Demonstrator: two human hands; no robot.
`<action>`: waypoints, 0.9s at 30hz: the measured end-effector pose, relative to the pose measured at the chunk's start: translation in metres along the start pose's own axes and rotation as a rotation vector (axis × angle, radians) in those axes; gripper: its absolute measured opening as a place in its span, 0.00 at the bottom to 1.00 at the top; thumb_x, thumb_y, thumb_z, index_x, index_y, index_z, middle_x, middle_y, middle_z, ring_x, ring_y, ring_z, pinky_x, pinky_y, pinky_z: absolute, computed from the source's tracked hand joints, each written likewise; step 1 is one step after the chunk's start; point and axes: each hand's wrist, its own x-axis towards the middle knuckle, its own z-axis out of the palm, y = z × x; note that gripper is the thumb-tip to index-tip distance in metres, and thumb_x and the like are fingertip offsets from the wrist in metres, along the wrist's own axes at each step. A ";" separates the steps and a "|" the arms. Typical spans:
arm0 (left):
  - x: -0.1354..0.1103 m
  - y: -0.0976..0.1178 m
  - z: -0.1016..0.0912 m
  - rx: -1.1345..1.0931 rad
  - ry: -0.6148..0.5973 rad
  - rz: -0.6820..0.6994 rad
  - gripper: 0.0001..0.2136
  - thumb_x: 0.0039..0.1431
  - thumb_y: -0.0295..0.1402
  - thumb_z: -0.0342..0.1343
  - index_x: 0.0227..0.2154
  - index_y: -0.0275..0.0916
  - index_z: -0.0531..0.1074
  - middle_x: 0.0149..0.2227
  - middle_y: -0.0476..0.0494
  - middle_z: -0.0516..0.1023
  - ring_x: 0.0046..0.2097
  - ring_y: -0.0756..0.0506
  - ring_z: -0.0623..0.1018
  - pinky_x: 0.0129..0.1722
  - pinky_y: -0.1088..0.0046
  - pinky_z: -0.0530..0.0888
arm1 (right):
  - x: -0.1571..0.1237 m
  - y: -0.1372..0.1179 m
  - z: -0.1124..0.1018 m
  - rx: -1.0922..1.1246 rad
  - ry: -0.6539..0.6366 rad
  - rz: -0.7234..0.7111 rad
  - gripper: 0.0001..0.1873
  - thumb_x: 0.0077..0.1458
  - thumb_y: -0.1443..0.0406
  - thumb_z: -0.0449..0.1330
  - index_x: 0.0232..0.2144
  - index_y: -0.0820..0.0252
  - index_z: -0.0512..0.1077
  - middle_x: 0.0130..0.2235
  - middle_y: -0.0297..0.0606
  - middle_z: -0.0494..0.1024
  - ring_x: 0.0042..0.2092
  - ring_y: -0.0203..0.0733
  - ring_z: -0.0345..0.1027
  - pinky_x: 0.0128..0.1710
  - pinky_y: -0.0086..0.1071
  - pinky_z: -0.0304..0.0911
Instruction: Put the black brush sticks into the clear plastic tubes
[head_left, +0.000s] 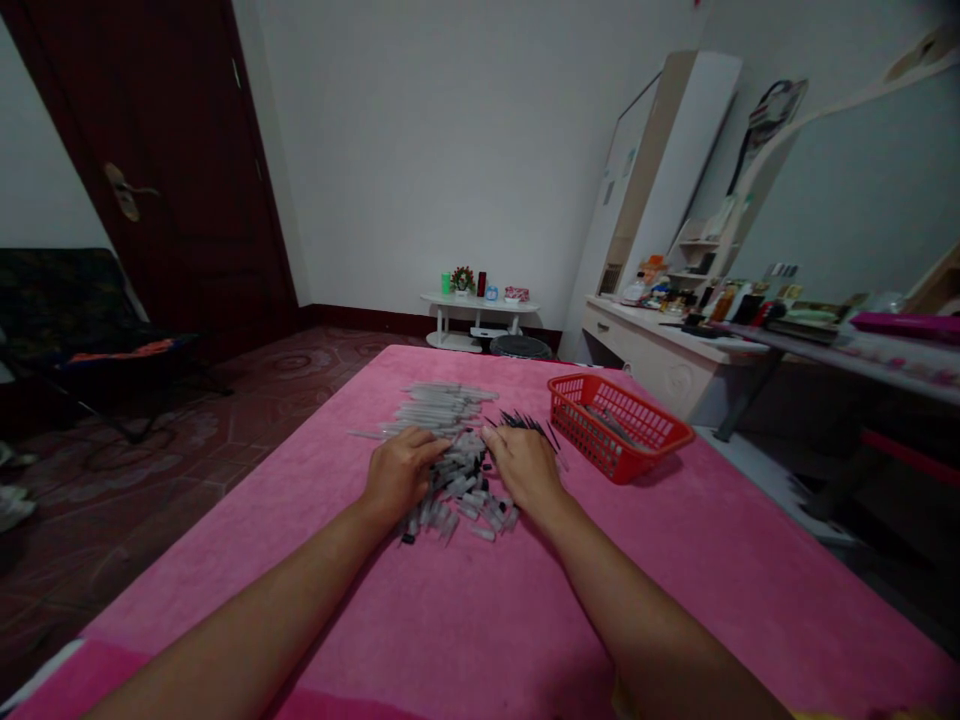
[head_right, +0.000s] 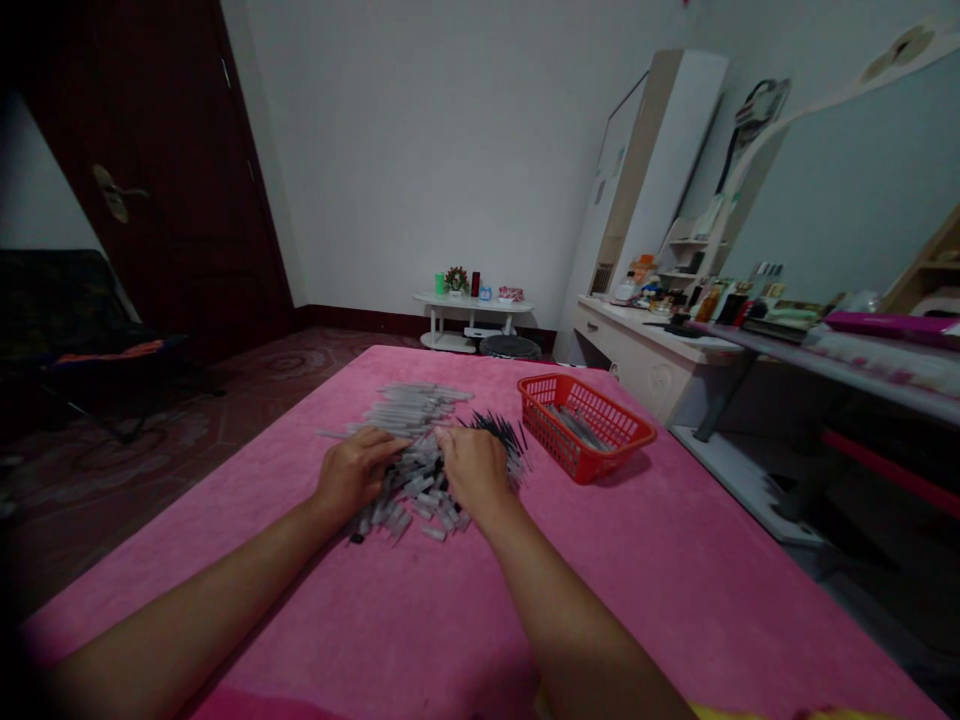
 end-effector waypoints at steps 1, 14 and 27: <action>0.000 0.000 0.000 0.002 -0.003 0.002 0.17 0.54 0.22 0.50 0.43 0.44 0.75 0.35 0.45 0.76 0.38 0.45 0.72 0.34 0.72 0.67 | 0.001 0.002 0.001 0.045 -0.017 0.013 0.25 0.62 0.56 0.45 0.19 0.59 0.70 0.22 0.37 0.73 0.25 0.36 0.64 0.25 0.29 0.44; 0.001 0.000 -0.001 0.007 -0.014 -0.041 0.15 0.55 0.22 0.49 0.42 0.43 0.75 0.35 0.45 0.76 0.39 0.45 0.72 0.36 0.71 0.69 | 0.009 0.015 0.006 0.379 -0.007 -0.080 0.08 0.53 0.65 0.56 0.23 0.60 0.68 0.22 0.32 0.71 0.26 0.35 0.63 0.26 0.26 0.50; 0.001 0.001 0.000 0.005 -0.031 -0.033 0.17 0.53 0.21 0.50 0.43 0.44 0.75 0.35 0.45 0.76 0.38 0.46 0.72 0.35 0.72 0.68 | 0.007 0.017 0.007 0.239 0.005 -0.129 0.14 0.55 0.60 0.53 0.21 0.60 0.69 0.22 0.32 0.70 0.26 0.35 0.60 0.26 0.27 0.46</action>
